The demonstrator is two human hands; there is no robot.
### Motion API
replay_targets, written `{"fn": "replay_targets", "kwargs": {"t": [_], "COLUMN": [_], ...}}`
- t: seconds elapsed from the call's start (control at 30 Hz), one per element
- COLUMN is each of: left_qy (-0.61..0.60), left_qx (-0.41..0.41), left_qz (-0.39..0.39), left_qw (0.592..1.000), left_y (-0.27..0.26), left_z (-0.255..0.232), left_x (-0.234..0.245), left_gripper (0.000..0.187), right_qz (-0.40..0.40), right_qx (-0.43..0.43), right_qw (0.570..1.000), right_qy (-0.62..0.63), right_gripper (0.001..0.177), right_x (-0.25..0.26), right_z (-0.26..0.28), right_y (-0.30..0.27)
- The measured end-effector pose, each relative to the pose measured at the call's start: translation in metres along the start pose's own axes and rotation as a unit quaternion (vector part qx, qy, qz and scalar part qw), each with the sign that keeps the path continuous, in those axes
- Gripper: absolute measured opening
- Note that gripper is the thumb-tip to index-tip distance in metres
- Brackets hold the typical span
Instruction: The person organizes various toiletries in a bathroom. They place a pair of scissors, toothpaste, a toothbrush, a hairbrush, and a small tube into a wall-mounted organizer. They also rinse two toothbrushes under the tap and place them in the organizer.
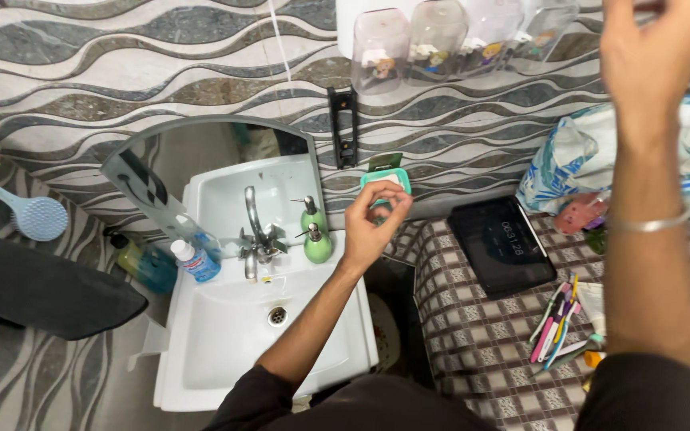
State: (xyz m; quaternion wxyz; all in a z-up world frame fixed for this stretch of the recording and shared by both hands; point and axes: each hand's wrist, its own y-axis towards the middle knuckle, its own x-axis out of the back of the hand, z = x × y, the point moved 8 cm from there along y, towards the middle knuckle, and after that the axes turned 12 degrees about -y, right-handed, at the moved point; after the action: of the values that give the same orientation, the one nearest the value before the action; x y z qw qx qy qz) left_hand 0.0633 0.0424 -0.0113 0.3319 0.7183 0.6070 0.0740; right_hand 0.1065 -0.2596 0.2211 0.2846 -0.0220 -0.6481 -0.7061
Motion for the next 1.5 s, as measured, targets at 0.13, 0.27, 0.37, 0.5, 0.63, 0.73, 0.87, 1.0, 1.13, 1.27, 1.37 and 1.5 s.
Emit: {"fn": "replay_targets", "kwargs": {"t": [0.13,0.27,0.37,0.5,0.63,0.73,0.87,1.0,1.13,1.27,1.37,1.5], "left_qy": [0.016,-0.001,-0.042,-0.125,-0.108,-0.138,-0.19,-0.235,-0.236,-0.261,-0.309,-0.282], "left_qx": [0.033,0.07,0.109,0.169,0.189,0.208,0.266,0.208,0.241,0.309,0.262,0.306], "left_qz": [0.014,0.053,0.084,0.139,0.204,0.263,0.325,0.416,0.459,0.465,0.454,0.463], "left_qw": [0.999,0.996,0.99,0.968,0.955,0.932,0.887,0.854,0.822,0.788,0.793,0.782], "left_y": [-0.013,-0.02,-0.028,-0.049,-0.092,-0.14,-0.19,-0.234,-0.269,-0.297,-0.311,-0.368], "left_z": [0.017,0.025,0.034,0.052,0.065,0.067,0.053,0.005,0.011,0.038,0.033,0.005], "left_x": [-0.002,-0.005,-0.002,-0.005,-0.02,-0.039,-0.066,-0.095,-0.124,-0.157,-0.18,-0.207], "left_gripper": [0.021,0.022,0.027,0.032,0.049,0.063,0.069,0.072,0.071,0.069,0.069,0.068], "right_qz": [-0.042,-0.034,-0.007,-0.027,0.014,0.032,0.045,-0.042,-0.06,-0.084,-0.032,-0.062], "right_qx": [-0.062,-0.032,-0.201,-0.326,-0.41,-0.41,-0.463,-0.503,-0.531,-0.523,-0.469,-0.49], "right_qw": [0.989,0.999,0.971,0.922,0.876,0.88,0.862,0.838,0.834,0.839,0.882,0.868], "right_qy": [0.13,0.016,0.128,0.206,0.253,0.239,0.202,0.207,0.137,0.126,0.037,0.049], "right_gripper": [0.008,0.01,0.012,0.009,0.04,0.061,0.073,0.075,0.076,0.074,0.073,0.071], "right_x": [0.045,0.051,0.037,0.008,-0.04,-0.065,-0.044,0.016,0.067,0.09,0.116,0.179], "right_z": [0.019,0.037,0.028,0.058,0.121,0.172,0.173,0.156,0.163,0.177,0.196,0.194], "right_y": [-0.068,-0.145,-0.211,-0.295,-0.377,-0.419,-0.457,-0.471,-0.485,-0.508,-0.519,-0.534]}}
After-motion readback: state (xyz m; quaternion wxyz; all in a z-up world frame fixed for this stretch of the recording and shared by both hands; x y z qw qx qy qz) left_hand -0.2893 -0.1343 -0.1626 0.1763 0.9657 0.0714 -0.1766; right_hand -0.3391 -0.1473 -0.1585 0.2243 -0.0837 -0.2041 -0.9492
